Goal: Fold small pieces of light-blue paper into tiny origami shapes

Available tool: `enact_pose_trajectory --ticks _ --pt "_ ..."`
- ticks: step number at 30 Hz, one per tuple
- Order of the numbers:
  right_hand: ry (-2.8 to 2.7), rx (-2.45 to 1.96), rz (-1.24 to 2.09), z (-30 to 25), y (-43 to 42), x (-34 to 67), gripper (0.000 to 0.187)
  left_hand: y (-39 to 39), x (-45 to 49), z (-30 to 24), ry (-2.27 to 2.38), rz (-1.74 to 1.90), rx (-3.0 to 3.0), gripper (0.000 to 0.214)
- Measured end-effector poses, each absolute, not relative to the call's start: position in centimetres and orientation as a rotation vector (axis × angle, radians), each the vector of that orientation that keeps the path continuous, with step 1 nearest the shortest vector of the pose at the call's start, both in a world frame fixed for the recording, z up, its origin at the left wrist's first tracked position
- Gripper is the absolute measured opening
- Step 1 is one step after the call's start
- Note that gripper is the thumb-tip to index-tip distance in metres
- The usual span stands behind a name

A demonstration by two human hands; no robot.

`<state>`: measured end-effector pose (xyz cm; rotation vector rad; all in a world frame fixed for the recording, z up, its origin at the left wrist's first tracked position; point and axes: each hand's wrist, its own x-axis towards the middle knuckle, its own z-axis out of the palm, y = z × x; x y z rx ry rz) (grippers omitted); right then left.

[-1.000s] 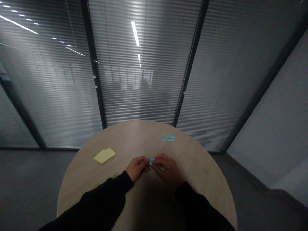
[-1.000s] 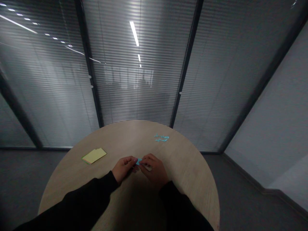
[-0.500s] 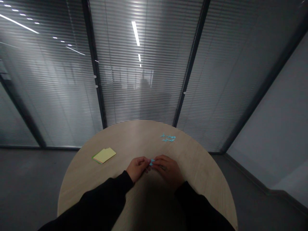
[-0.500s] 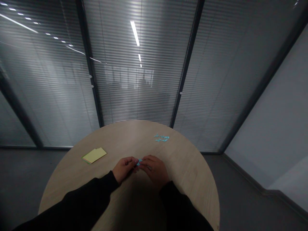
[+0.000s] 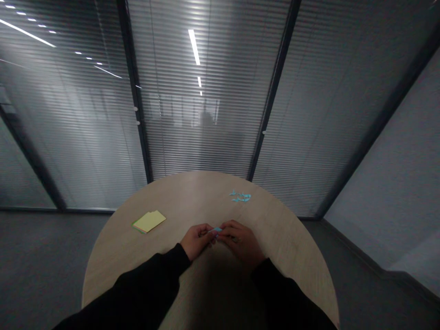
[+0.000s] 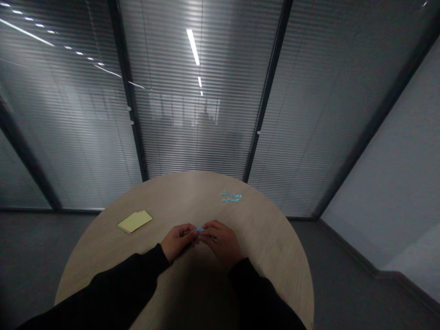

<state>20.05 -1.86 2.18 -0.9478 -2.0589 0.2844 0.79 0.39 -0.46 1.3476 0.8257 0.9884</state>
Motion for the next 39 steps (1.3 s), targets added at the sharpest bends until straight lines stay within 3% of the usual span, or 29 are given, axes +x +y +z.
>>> enact_pose_trajectory --ticks 9,26,39 --pt "-2.164 -0.927 -0.001 2.2 -1.9 20.0 0.023 0.4 0.7 -0.4 0.806 0.986 1.355 0.045" --pt "-1.926 -0.935 0.31 1.9 -2.1 19.1 0.016 0.1 0.9 -0.1 0.737 1.046 1.314 0.037" --pt "-2.046 -0.938 0.101 1.7 -2.1 19.4 0.016 0.3 0.9 -0.2 0.725 1.06 1.243 0.037"
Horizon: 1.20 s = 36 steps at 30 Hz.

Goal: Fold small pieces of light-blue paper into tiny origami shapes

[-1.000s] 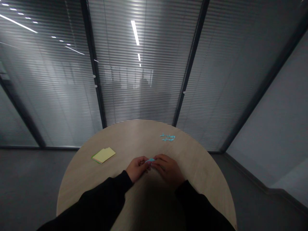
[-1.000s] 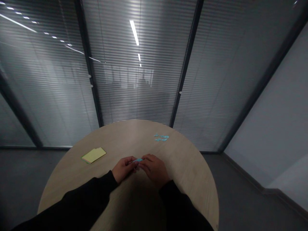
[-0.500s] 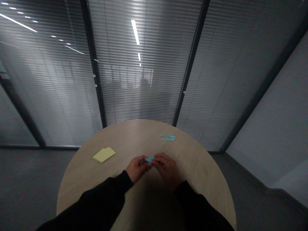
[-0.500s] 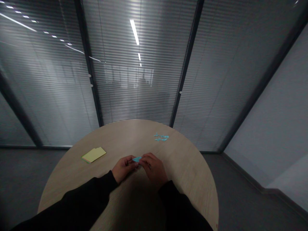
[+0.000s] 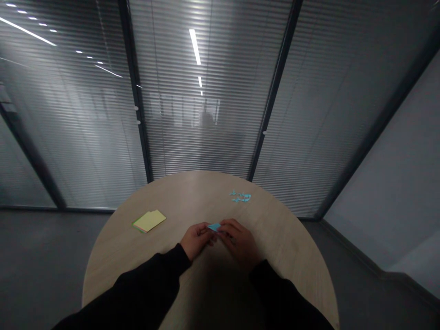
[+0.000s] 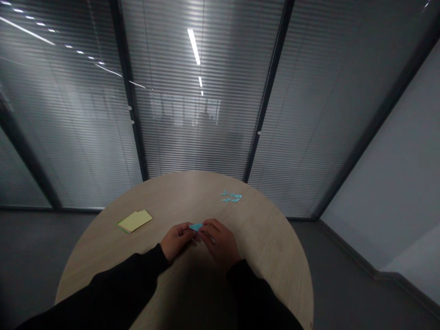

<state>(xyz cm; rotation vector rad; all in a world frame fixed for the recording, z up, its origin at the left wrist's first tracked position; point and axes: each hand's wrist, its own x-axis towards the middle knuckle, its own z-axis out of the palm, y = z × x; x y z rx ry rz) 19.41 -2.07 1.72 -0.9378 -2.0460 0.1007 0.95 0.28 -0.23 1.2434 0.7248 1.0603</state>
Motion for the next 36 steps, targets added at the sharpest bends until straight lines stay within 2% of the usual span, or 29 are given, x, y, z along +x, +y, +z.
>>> enact_pose_trajectory --ticks 9,23,36 --pt "-2.047 -0.983 0.035 2.1 -2.3 19.1 0.017 0.0 1.3 -0.4 0.737 1.089 1.197 0.038" --pt "-2.087 -1.098 -0.14 2.2 -2.5 18.7 0.016 -0.2 1.3 -0.6 0.888 1.149 1.504 0.029" --pt "-2.015 -1.158 -0.031 1.6 -2.3 18.3 0.014 -0.7 1.5 0.2 0.907 1.135 1.462 0.035"
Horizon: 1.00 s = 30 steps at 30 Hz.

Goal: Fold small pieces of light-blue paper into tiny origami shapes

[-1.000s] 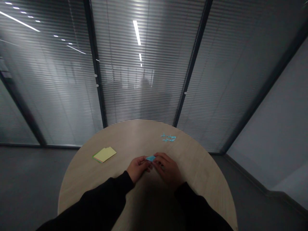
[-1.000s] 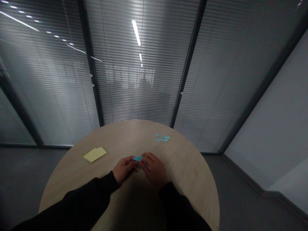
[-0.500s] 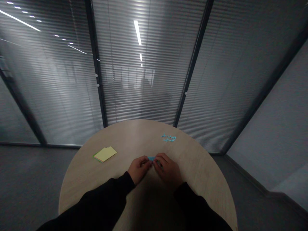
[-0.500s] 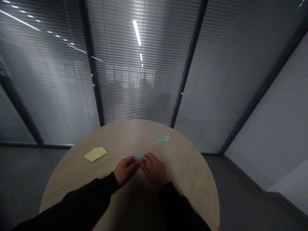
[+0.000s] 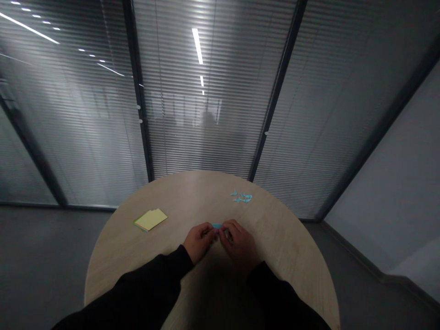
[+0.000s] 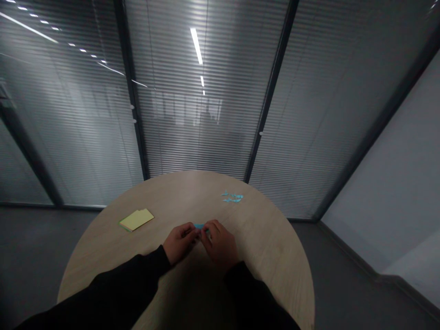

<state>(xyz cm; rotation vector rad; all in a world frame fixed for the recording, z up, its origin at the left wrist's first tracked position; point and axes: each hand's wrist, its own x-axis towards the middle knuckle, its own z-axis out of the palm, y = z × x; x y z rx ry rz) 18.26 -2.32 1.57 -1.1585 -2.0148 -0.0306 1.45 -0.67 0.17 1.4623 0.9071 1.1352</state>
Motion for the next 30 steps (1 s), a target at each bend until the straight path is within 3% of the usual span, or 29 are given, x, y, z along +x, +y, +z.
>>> enact_pose_trajectory --ticks 7,15,21,30 --pt "-1.947 -1.188 0.089 1.7 -2.5 18.0 0.016 -0.7 1.7 0.3 0.869 1.151 1.285 0.042" --pt "-1.618 -1.182 0.554 0.7 -2.3 17.2 0.024 -0.8 1.7 0.4 0.897 1.177 1.337 0.039" --pt "-1.433 -1.113 0.722 -0.1 -1.8 16.9 0.033 -0.8 1.7 0.3 0.94 1.172 1.393 0.034" --pt "-1.376 -1.018 0.998 0.7 -2.2 16.8 0.029 -0.7 1.4 0.4 0.891 1.171 1.416 0.036"
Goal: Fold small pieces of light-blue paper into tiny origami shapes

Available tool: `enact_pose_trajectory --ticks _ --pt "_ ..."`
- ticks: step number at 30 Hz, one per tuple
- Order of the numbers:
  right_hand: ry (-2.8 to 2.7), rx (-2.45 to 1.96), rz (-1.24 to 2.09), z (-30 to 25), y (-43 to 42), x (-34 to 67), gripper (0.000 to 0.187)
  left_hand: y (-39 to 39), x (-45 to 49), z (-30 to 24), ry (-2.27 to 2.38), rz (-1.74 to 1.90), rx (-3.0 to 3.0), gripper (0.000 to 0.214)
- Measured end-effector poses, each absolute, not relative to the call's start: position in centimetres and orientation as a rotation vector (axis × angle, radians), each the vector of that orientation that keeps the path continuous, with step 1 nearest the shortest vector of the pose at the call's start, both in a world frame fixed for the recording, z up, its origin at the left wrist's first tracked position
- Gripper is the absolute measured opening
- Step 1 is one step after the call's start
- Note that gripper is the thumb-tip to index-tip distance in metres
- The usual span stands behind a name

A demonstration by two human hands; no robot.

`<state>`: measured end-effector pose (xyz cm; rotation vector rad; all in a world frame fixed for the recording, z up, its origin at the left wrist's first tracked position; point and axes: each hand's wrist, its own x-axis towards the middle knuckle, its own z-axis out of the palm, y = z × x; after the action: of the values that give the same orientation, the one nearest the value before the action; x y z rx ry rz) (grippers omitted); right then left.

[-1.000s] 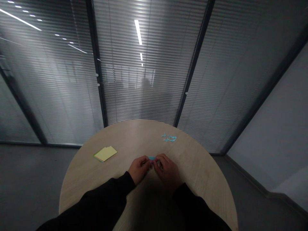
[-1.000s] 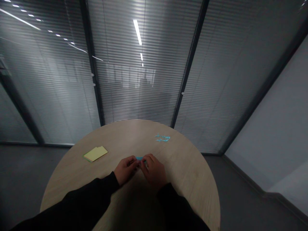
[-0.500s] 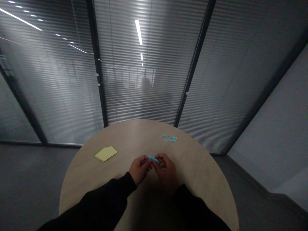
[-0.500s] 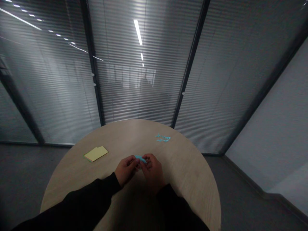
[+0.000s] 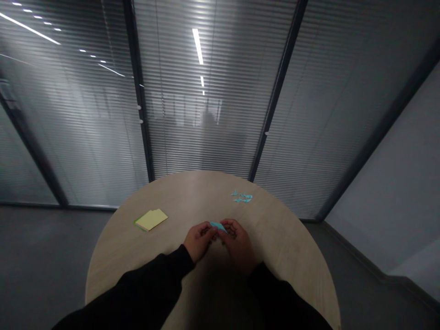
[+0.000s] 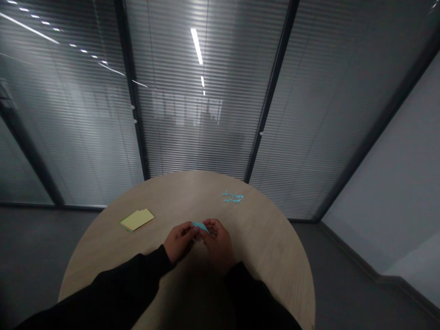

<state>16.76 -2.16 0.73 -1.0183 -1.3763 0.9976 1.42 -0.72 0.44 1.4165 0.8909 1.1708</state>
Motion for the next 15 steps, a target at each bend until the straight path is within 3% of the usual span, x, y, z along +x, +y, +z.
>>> enact_pose_trajectory --ticks 15 --pt "-1.35 -0.984 1.13 0.81 -2.16 16.96 0.029 -0.56 1.64 0.11 0.946 1.167 1.331 0.04"
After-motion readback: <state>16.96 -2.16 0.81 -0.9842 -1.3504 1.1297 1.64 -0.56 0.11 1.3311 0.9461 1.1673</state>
